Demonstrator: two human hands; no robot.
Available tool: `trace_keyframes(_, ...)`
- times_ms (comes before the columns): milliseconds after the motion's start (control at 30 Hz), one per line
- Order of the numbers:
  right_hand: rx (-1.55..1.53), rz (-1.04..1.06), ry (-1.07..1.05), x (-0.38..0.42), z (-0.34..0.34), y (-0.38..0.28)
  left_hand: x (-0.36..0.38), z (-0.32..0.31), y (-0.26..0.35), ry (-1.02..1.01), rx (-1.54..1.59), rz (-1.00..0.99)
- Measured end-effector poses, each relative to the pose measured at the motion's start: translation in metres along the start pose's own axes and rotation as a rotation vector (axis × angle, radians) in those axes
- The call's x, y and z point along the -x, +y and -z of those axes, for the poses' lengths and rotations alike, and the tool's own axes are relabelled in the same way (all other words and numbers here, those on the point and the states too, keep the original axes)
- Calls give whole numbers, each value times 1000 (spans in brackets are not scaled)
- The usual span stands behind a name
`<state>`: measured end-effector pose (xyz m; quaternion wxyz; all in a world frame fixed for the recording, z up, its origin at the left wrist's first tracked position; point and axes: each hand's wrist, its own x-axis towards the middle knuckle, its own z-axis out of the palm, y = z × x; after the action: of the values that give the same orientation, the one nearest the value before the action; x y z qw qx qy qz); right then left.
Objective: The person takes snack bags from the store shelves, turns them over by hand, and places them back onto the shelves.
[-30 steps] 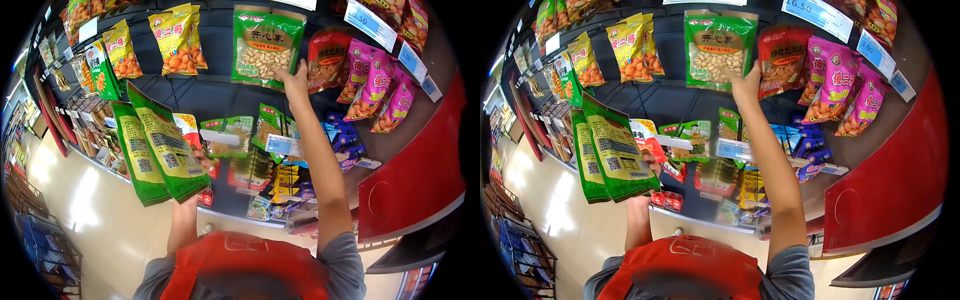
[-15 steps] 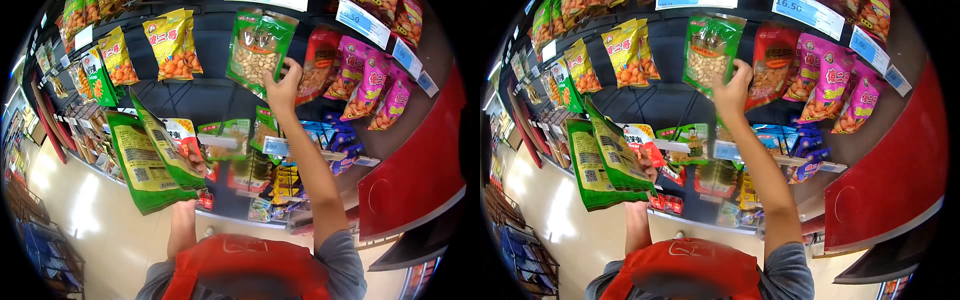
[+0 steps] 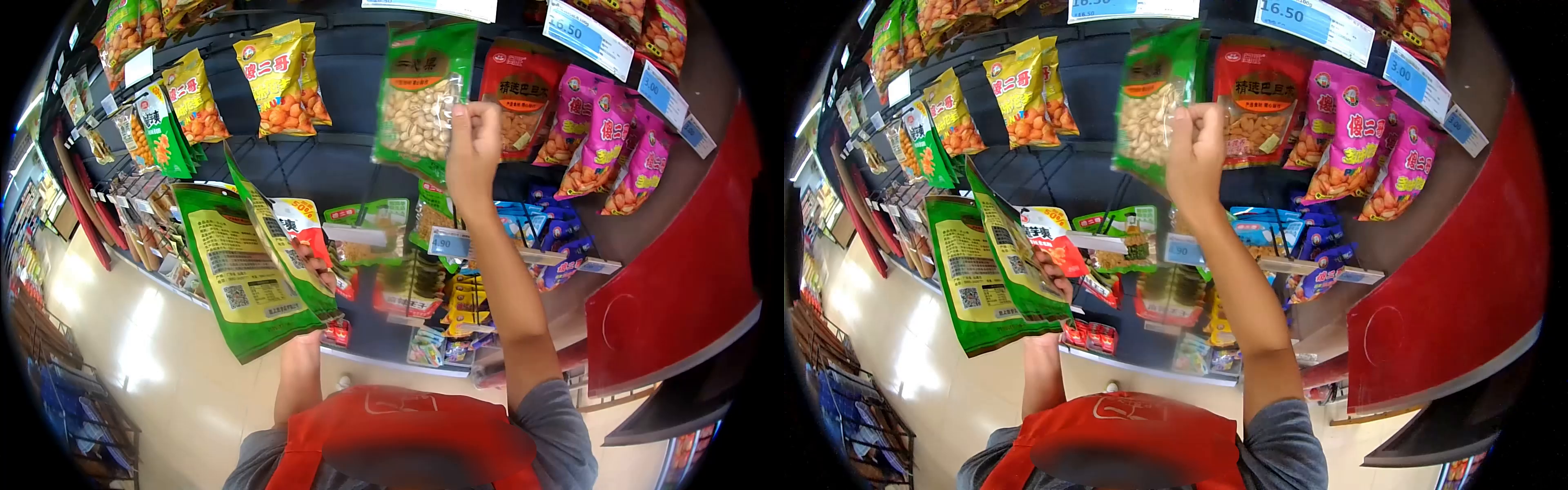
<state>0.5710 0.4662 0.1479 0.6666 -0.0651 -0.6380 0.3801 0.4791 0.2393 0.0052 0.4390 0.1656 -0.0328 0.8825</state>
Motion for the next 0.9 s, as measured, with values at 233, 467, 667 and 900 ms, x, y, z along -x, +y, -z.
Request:
trace_keyframes(233, -367, -199, 47, 9, 14, -60, 0, 2, -1, -41, 13, -6)
trace_keyframes(467, -390, -174, -42, 34, 26, -104, -4, 1, 1, -120, 161, 73)
trace_keyframes(667, -200, -10, -281, 78, 20, -100, -5, 20, 19, -38, -40, -50)
trace_keyframes(900, 406, 488, -587, 138, -12, -130, -5, 25, 7, -259, 97, 66)
